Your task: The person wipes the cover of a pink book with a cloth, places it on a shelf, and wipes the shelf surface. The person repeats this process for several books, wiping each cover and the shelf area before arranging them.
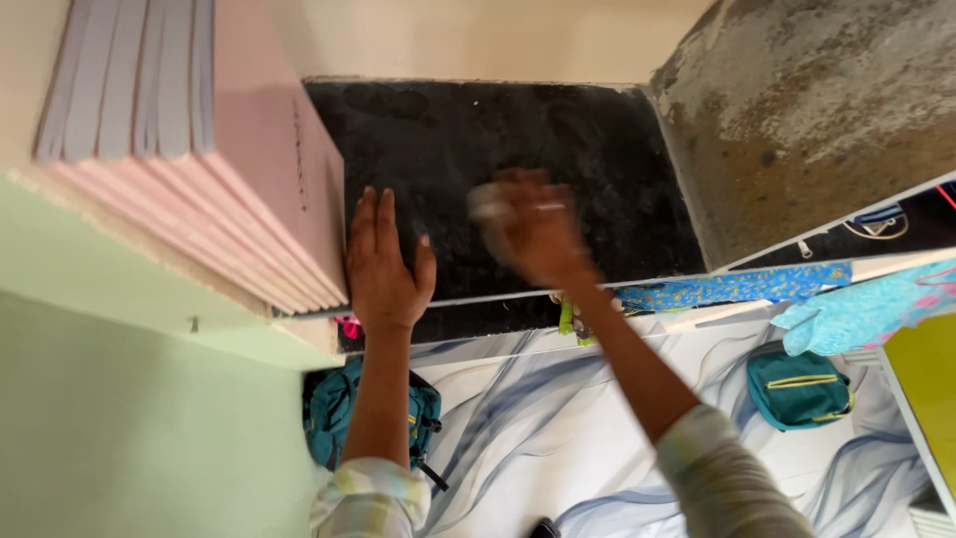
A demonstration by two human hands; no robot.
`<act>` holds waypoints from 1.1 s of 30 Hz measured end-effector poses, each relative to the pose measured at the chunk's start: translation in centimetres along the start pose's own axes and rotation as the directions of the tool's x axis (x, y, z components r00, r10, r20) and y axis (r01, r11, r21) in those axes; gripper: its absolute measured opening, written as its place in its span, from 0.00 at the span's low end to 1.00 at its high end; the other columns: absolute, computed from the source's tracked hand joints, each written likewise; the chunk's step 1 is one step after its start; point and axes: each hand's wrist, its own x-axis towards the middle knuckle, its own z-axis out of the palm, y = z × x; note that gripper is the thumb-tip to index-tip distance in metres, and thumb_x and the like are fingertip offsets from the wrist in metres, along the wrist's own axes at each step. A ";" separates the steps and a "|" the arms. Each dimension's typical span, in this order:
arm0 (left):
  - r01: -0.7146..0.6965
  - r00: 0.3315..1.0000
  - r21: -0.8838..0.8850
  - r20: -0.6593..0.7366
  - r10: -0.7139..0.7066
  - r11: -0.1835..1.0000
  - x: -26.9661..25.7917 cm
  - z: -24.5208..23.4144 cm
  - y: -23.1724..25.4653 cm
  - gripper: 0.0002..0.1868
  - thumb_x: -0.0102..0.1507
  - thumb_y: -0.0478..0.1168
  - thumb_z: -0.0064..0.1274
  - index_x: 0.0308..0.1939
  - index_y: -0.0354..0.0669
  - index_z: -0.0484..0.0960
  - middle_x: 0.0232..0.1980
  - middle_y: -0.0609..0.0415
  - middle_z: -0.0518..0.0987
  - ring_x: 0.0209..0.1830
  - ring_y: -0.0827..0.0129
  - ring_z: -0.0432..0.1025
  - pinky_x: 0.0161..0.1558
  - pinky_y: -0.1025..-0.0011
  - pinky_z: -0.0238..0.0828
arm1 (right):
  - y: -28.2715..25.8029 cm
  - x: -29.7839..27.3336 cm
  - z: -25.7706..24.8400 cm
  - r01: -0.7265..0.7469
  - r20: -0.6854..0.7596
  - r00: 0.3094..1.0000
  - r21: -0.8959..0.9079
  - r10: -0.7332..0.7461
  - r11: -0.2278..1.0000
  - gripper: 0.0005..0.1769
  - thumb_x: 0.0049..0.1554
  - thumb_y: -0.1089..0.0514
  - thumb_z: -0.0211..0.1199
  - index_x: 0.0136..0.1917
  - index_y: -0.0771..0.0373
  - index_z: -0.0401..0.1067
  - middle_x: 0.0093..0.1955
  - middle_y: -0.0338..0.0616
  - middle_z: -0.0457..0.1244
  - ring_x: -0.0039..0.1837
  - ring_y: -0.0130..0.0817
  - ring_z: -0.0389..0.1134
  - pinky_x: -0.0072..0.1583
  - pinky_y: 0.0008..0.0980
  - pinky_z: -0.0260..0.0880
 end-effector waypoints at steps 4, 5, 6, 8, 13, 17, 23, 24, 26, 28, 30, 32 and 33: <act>-0.079 0.997 0.105 -0.001 0.080 0.991 0.1 -0.4 -0.4 0.34 0.69 0.52 0.42 0.75 0.37 0.64 0.78 0.38 0.64 0.78 0.45 0.58 0.73 0.51 0.58 | 13.1 -5.8 -2.9 -0.338 -0.135 0.934 -0.029 0.332 0.941 0.29 0.66 0.48 0.51 0.78 0.57 0.61 0.78 0.50 0.57 0.75 0.52 0.60 0.73 0.53 0.59; -0.075 0.997 0.120 0.008 0.075 0.990 0.0 -0.2 -0.2 0.33 0.69 0.52 0.42 0.75 0.38 0.65 0.78 0.39 0.64 0.79 0.46 0.58 0.73 0.52 0.59 | 15.4 -7.4 -3.4 -0.423 -0.148 0.896 -0.008 0.418 0.906 0.29 0.68 0.47 0.50 0.79 0.58 0.61 0.77 0.50 0.58 0.73 0.52 0.61 0.72 0.52 0.62; -0.072 0.997 0.135 0.017 0.070 0.988 -0.2 -0.1 -0.1 0.33 0.69 0.51 0.42 0.75 0.39 0.65 0.78 0.39 0.64 0.79 0.47 0.58 0.73 0.52 0.59 | 16.9 -8.2 -3.4 -0.484 -0.162 0.861 0.032 0.483 0.874 0.29 0.69 0.46 0.50 0.79 0.58 0.61 0.76 0.51 0.59 0.72 0.53 0.63 0.72 0.50 0.64; -0.078 0.997 0.152 0.035 0.074 0.985 -0.2 0.1 0.1 0.33 0.68 0.51 0.42 0.74 0.39 0.65 0.77 0.40 0.64 0.79 0.47 0.58 0.72 0.52 0.60 | 16.6 -7.9 -2.5 -0.530 -0.222 0.805 0.147 0.550 0.835 0.34 0.70 0.44 0.49 0.83 0.61 0.57 0.76 0.55 0.59 0.73 0.57 0.62 0.72 0.52 0.65; -0.083 0.996 0.136 -0.024 0.087 0.987 -0.2 -0.3 0.2 0.32 0.70 0.50 0.39 0.75 0.37 0.64 0.79 0.38 0.62 0.79 0.46 0.57 0.73 0.51 0.59 | 1.4 -0.2 2.7 -0.416 -0.100 0.907 -0.072 0.409 0.906 0.41 0.63 0.37 0.53 0.77 0.69 0.58 0.80 0.65 0.47 0.80 0.60 0.50 0.73 0.56 0.53; -0.077 0.994 0.091 -0.065 0.083 0.993 0.0 -0.6 0.2 0.34 0.70 0.51 0.37 0.76 0.35 0.62 0.79 0.36 0.60 0.79 0.44 0.56 0.74 0.50 0.57 | -6.8 3.3 2.9 0.373 -0.043 0.926 0.266 -0.375 0.889 0.31 0.60 0.48 0.58 0.72 0.65 0.68 0.78 0.55 0.54 0.79 0.53 0.55 0.75 0.51 0.56; -0.095 0.993 0.138 -0.063 0.104 0.986 -0.2 -0.2 -0.1 0.33 0.70 0.50 0.35 0.75 0.35 0.64 0.79 0.37 0.60 0.80 0.45 0.56 0.75 0.51 0.56 | 6.5 11.0 -1.4 -0.530 -0.212 0.844 -0.200 0.492 0.824 0.35 0.67 0.36 0.45 0.74 0.64 0.59 0.75 0.67 0.52 0.74 0.64 0.52 0.67 0.64 0.55; -0.096 0.993 0.166 -0.055 0.107 0.981 -0.2 -0.2 -0.3 0.33 0.70 0.50 0.34 0.75 0.35 0.64 0.80 0.38 0.60 0.80 0.45 0.56 0.75 0.51 0.56 | 7.0 12.8 -0.5 -0.607 -0.117 0.795 -0.153 0.596 0.780 0.39 0.66 0.34 0.43 0.75 0.66 0.56 0.77 0.69 0.48 0.75 0.67 0.51 0.67 0.65 0.54; -0.097 0.994 0.185 -0.036 0.106 0.978 -0.9 0.0 -0.1 0.32 0.70 0.50 0.34 0.75 0.36 0.65 0.80 0.39 0.60 0.81 0.46 0.56 0.75 0.51 0.56 | 6.2 15.0 1.6 -0.762 0.092 0.632 -0.109 0.770 0.638 0.46 0.64 0.29 0.40 0.77 0.70 0.49 0.81 0.73 0.40 0.77 0.72 0.47 0.66 0.67 0.52; -0.094 0.993 0.192 -0.057 0.107 0.977 -0.5 0.3 0.2 0.32 0.69 0.50 0.34 0.74 0.37 0.65 0.80 0.39 0.60 0.81 0.47 0.55 0.74 0.51 0.56 | 3.7 16.9 3.1 -0.430 0.071 0.902 0.042 0.427 0.902 0.39 0.65 0.33 0.43 0.77 0.62 0.55 0.79 0.62 0.48 0.78 0.62 0.51 0.72 0.61 0.52; -0.098 0.992 0.183 -0.060 0.111 0.978 -0.3 -0.1 -0.2 0.33 0.69 0.50 0.35 0.75 0.37 0.64 0.80 0.40 0.60 0.81 0.47 0.55 0.74 0.51 0.55 | 0.0 18.4 4.4 0.001 -0.013 1.000 0.177 0.001 0.984 0.33 0.66 0.37 0.47 0.78 0.54 0.61 0.77 0.50 0.56 0.79 0.52 0.56 0.77 0.56 0.51; -0.073 0.993 0.188 -0.073 0.088 0.979 -0.5 -0.2 -0.3 0.33 0.68 0.50 0.36 0.75 0.37 0.64 0.80 0.40 0.60 0.81 0.47 0.55 0.74 0.51 0.55 | -3.1 20.0 4.9 -0.226 0.163 0.964 0.080 0.211 0.971 0.24 0.68 0.41 0.44 0.72 0.45 0.68 0.79 0.40 0.57 0.79 0.43 0.58 0.80 0.51 0.51; -0.078 0.994 0.186 -0.062 0.091 0.980 -0.7 -0.2 -0.2 0.34 0.67 0.50 0.36 0.75 0.37 0.64 0.80 0.40 0.60 0.81 0.47 0.55 0.74 0.50 0.55 | -4.2 20.1 5.2 -0.350 0.241 0.910 0.015 0.337 0.937 0.21 0.70 0.43 0.43 0.69 0.40 0.72 0.80 0.34 0.58 0.79 0.39 0.59 0.82 0.49 0.51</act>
